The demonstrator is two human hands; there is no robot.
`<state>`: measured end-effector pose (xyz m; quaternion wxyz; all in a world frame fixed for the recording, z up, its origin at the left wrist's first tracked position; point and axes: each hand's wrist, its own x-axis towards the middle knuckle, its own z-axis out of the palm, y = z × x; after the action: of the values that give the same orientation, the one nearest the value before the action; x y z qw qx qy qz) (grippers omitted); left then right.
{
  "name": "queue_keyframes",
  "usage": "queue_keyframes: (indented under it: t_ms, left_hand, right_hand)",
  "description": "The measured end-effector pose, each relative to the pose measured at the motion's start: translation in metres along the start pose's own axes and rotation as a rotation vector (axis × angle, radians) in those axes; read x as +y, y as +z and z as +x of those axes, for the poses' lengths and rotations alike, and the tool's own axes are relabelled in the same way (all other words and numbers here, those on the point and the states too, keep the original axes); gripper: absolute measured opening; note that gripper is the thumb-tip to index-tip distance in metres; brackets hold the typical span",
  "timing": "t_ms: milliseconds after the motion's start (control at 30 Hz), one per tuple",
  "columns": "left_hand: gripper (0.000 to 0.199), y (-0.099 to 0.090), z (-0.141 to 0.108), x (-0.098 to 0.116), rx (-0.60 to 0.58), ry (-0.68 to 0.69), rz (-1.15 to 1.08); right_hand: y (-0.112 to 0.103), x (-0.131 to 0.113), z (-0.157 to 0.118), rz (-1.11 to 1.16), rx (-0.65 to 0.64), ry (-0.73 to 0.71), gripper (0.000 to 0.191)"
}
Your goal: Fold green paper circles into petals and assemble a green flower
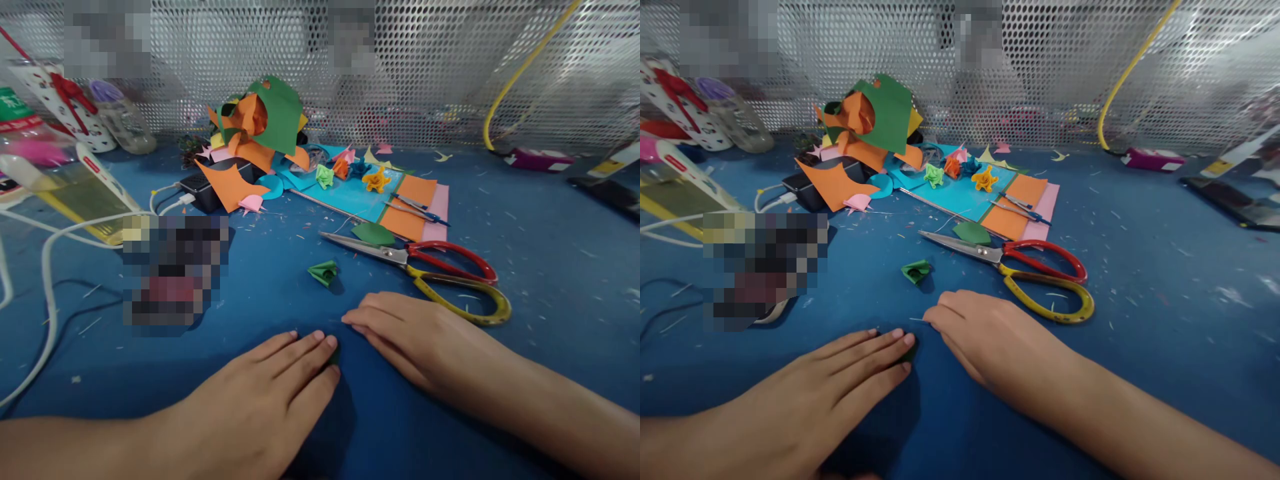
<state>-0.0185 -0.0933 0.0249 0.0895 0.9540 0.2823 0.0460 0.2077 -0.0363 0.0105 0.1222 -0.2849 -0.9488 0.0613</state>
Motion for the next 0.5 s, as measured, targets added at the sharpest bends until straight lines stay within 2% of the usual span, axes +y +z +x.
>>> queue_keyframes:
  t_ms: [100,200,333,500]
  left_hand:
    - [0.053,-0.008,0.003,0.0,-0.128,0.03,-0.024]
    - [0.044,-0.018,0.004,-0.001,-0.246,-0.015,-0.051]
    - [0.042,-0.022,0.004,0.001,-0.217,-0.029,0.002]
    - [0.039,-0.012,0.005,0.005,-0.122,0.085,0.202]
  right_hand:
    - [-0.001,-0.002,0.001,0.023,-0.013,0.0,0.023]
    - [-0.001,-0.004,0.001,0.052,-0.019,-0.016,0.023]
    - [-0.001,-0.004,0.001,0.053,0.008,-0.064,0.026]
    - [-0.001,-0.003,0.001,0.052,0.057,-0.102,0.03]
